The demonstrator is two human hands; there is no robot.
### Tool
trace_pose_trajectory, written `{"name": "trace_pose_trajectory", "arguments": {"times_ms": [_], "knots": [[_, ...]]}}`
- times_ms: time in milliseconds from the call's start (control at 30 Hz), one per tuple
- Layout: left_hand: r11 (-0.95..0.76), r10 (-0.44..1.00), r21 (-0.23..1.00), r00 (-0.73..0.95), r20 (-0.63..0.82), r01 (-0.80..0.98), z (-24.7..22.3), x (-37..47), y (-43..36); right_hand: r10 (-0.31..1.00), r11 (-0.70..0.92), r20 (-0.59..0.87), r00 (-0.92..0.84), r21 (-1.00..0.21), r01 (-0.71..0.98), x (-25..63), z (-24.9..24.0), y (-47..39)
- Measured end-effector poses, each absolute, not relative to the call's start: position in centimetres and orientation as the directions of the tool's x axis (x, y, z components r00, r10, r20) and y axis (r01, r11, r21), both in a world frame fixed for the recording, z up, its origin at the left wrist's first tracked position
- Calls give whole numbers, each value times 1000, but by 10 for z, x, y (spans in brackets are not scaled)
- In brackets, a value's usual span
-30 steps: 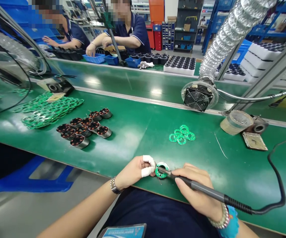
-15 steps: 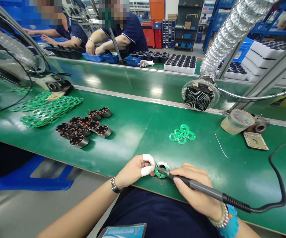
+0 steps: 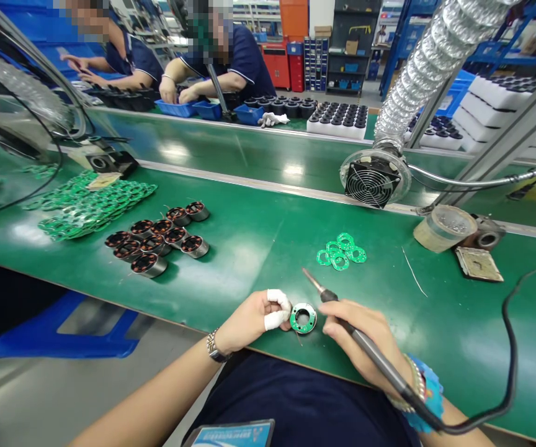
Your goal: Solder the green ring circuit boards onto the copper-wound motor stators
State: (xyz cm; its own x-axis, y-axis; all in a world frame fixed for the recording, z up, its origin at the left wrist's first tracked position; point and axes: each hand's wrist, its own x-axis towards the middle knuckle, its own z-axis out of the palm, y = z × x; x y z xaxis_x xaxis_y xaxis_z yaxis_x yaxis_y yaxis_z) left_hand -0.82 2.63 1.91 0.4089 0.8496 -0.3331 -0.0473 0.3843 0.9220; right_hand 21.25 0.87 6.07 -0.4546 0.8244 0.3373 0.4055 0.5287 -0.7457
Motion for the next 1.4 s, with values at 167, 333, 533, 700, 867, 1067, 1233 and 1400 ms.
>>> {"name": "trace_pose_trajectory", "arguments": {"times_ms": [167, 333, 533, 700, 867, 1067, 1233, 1400], "knots": [[376, 850, 925, 419, -320, -57, 19, -8, 27, 696, 587, 232, -679, -729, 352, 200, 52, 28], [186, 899, 979, 386, -206, 89, 18, -12, 21, 688, 560, 171, -705, -743, 367, 195, 46, 32], [-533, 776, 698, 605, 178, 478, 15, -16, -3, 722, 549, 190, -665, -742, 385, 196, 40, 27], [-166, 897, 941, 443, 19, 296, 14, -7, -1, 827, 494, 232, -512, -735, 464, 193, 32, 7], [381, 877, 923, 335, -344, -52, 18, 0, 8, 841, 536, 370, -395, -673, 510, 188, 29, -11], [394, 882, 915, 315, -350, -87, 19, 3, 7, 833, 540, 385, -397, -722, 434, 172, 43, 3], [385, 882, 917, 334, -332, -108, 17, 3, 8, 851, 487, 321, -416, -777, 399, 167, 38, 7], [374, 879, 921, 358, -315, -109, 18, 2, 7, 865, 487, 335, -375, -741, 462, 164, 29, 2]]}}
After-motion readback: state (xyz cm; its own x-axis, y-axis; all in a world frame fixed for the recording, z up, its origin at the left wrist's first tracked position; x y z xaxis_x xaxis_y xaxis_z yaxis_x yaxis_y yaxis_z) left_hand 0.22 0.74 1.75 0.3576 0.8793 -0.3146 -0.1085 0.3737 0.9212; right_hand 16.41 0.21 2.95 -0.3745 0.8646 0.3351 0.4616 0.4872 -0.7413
